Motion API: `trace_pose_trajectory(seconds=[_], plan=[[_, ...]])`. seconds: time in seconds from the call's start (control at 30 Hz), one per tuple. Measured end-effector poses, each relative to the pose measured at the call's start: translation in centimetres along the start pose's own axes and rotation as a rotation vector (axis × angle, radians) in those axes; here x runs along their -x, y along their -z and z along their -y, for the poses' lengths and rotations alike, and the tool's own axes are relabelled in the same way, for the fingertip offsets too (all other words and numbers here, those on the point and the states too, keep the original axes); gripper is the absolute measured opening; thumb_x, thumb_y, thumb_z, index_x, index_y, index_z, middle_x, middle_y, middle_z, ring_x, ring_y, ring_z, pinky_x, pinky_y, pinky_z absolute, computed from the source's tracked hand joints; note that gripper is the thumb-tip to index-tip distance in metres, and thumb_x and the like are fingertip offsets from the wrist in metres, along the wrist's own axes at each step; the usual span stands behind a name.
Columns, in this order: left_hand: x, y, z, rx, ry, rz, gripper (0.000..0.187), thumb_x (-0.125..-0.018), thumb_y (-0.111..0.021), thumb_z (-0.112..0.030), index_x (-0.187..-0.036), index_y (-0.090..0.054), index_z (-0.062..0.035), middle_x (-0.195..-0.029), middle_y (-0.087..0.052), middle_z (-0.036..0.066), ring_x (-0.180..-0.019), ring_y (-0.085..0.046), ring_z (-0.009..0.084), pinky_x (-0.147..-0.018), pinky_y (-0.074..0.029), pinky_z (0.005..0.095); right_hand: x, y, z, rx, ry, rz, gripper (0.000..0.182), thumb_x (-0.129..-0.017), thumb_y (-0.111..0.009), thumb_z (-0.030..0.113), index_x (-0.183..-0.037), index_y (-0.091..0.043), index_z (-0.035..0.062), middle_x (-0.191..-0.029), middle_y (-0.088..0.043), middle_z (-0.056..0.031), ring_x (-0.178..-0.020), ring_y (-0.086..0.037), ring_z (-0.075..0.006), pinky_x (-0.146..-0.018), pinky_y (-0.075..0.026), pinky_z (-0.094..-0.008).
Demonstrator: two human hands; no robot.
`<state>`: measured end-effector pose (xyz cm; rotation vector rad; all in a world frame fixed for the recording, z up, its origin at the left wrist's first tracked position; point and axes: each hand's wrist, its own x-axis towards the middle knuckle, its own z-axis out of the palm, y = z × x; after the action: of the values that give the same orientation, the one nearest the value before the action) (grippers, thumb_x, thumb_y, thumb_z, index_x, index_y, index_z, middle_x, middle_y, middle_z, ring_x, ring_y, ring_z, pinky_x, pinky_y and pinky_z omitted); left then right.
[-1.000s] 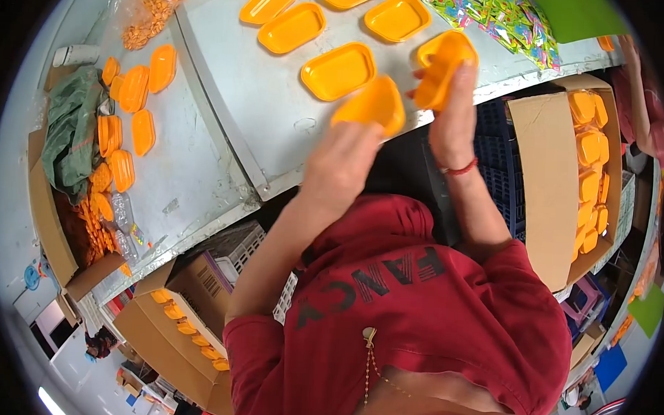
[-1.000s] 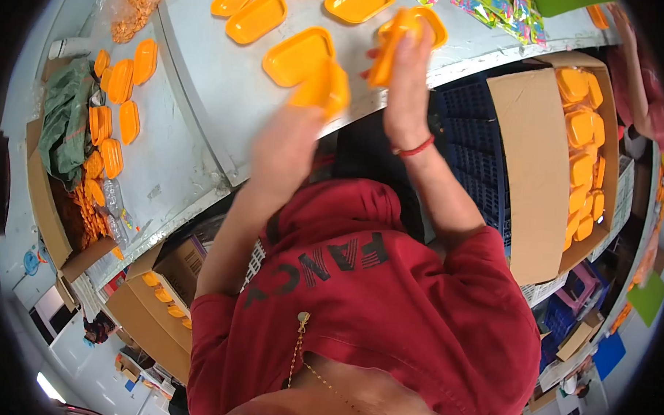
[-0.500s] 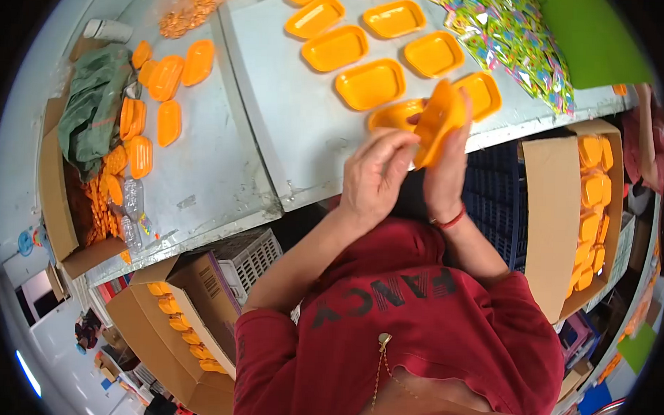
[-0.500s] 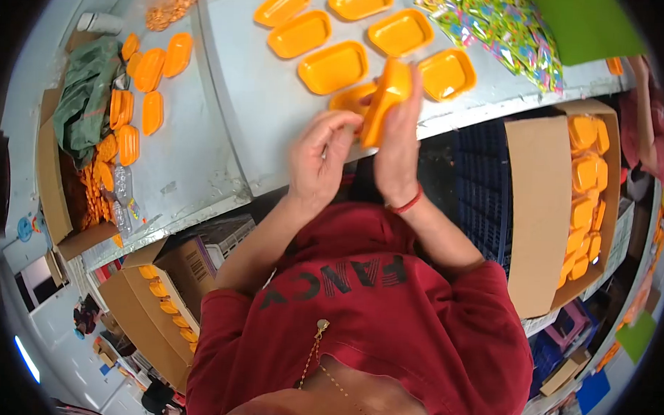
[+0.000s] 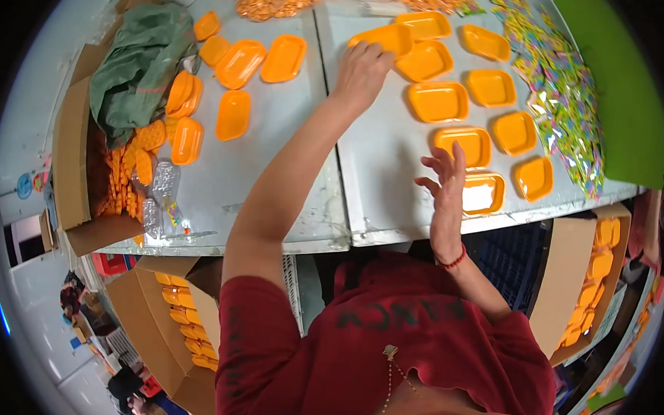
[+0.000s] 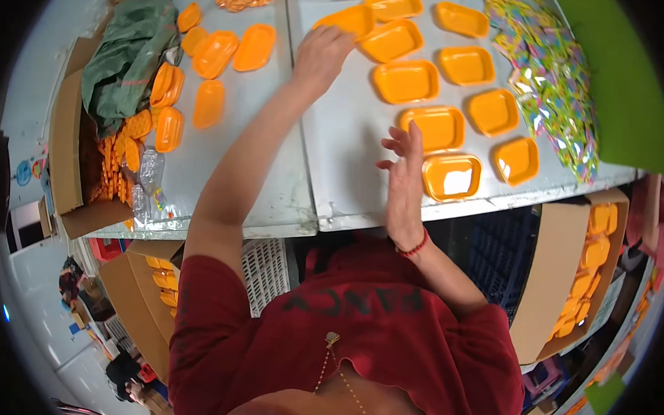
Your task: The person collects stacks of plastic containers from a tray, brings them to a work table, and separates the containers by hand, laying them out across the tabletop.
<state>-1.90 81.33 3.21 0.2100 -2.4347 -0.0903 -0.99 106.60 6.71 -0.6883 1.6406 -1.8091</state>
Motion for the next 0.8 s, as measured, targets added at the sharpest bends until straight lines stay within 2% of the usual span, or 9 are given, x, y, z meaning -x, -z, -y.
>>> trace_pose_trajectory(seconds=[0.13, 0.23, 0.3, 0.4, 0.5, 0.57, 0.63, 0.7, 0.8], plan=[[-1.4, -2.5, 4.1, -0.038, 0.014, -0.016, 0.015, -0.068, -0.061, -0.010, -0.081, -0.058, -0.0039, -0.081, -0.056, 0.009, -0.081, -0.052, 0.0270, -0.071, -0.043, 0.0378, -0.9, -0.6, 0.2, 0.054, -0.013, 0.005, 0.072, -0.086, -0.036, 0.055, -0.138, -0.013, 0.0104, -0.128, -0.033, -0.0128, -0.111, -0.041, -0.0240, -0.086, -0.040, -0.0363], [-1.4, -0.4, 4.3, -0.036, 0.078, -0.202, 0.021, -0.065, -0.065, -0.011, -0.083, -0.058, -0.0033, -0.087, -0.055, 0.010, -0.084, -0.051, 0.0272, -0.072, -0.042, 0.0385, -1.4, -1.3, 0.0, 0.089, -0.017, -0.001, 0.071, -0.087, -0.035, 0.053, -0.138, -0.013, 0.0085, -0.127, -0.034, -0.0136, -0.110, -0.042, -0.0238, -0.085, -0.040, -0.0354], [0.7, 2.3, 5.9, -0.213, 0.297, -0.227, 0.025, -0.064, -0.068, -0.012, -0.085, -0.058, -0.0032, -0.091, -0.054, 0.011, -0.087, -0.050, 0.0272, -0.074, -0.041, 0.0386, -1.5, -1.9, -0.1, 0.114, 0.022, 0.026, 0.067, -0.089, -0.033, 0.049, -0.137, -0.013, 0.0072, -0.126, -0.035, -0.0143, -0.108, -0.043, -0.0235, -0.085, -0.041, -0.0342], [5.9, 4.2, 7.7, -0.400, 0.414, -0.141, 0.023, -0.066, -0.066, -0.012, -0.085, -0.058, -0.0034, -0.087, -0.055, 0.011, -0.083, -0.051, 0.0273, -0.070, -0.043, 0.0385, -1.2, -3.0, -0.3, 0.130, 0.003, 0.085, 0.063, -0.091, -0.030, 0.047, -0.137, -0.015, 0.0061, -0.125, -0.036, -0.0145, -0.107, -0.043, -0.0229, -0.084, -0.041, -0.0336], [8.3, 4.9, 7.6, -0.385, 0.505, 0.133, 0.019, -0.070, -0.064, -0.012, -0.084, -0.057, -0.0023, -0.078, -0.055, 0.011, -0.073, -0.053, 0.0275, -0.064, -0.044, 0.0390, -0.9, -4.0, -0.1, 0.069, -0.004, 0.142, 0.056, -0.092, -0.036, 0.031, -0.137, -0.016, 0.0056, -0.125, -0.036, -0.0144, -0.107, -0.043, -0.0212, -0.083, -0.041, -0.0320], [7.0, 8.4, 3.4, 0.043, 0.523, 0.004, 0.015, -0.076, -0.060, -0.011, -0.086, -0.056, -0.0004, -0.076, -0.057, 0.011, -0.069, -0.056, 0.0239, -0.061, -0.045, 0.0337, -1.0, -4.5, 0.1, 0.004, -0.022, 0.173, 0.057, -0.090, -0.043, 0.021, -0.137, -0.015, 0.0049, -0.125, -0.036, -0.0142, -0.108, -0.042, -0.0198, -0.084, -0.041, -0.0305], [6.7, 11.0, -2.2, 0.661, 0.835, 0.044, 0.016, -0.081, -0.055, -0.009, -0.093, -0.056, 0.0017, -0.079, -0.059, 0.008, -0.071, -0.058, 0.0154, -0.063, -0.045, 0.0267, -1.8, -5.2, -0.1, -0.106, -0.072, 0.144, 0.063, -0.088, -0.050, 0.018, -0.137, -0.012, 0.0056, -0.125, -0.036, -0.0134, -0.110, -0.040, -0.0184, -0.087, -0.040, -0.0306], [8.4, 11.8, -6.9, 1.056, 0.854, 0.103, 0.020, -0.082, -0.054, -0.005, -0.100, -0.056, 0.0021, -0.084, -0.059, 0.006, -0.074, -0.056, 0.0103, -0.066, -0.044, 0.0223, -2.0, -6.0, 0.6, -0.174, -0.062, 0.158, 0.064, -0.088, -0.050, 0.019, -0.137, -0.011, 0.0052, -0.125, -0.035, -0.0133, -0.111, -0.040, -0.0185, -0.089, -0.038, -0.0304], [10.0, 12.7, -11.9, 1.172, 0.775, 0.049, 0.022, -0.080, -0.055, -0.002, -0.101, -0.055, 0.0021, -0.086, -0.058, 0.006, -0.074, -0.055, 0.0098, -0.066, -0.044, 0.0228, -0.9, -6.5, 1.1, -0.183, -0.004, 0.189, 0.066, -0.089, -0.048, 0.020, -0.137, -0.007, 0.0042, -0.126, -0.034, -0.0133, -0.113, -0.037, -0.0190, -0.094, -0.033, -0.0301]])
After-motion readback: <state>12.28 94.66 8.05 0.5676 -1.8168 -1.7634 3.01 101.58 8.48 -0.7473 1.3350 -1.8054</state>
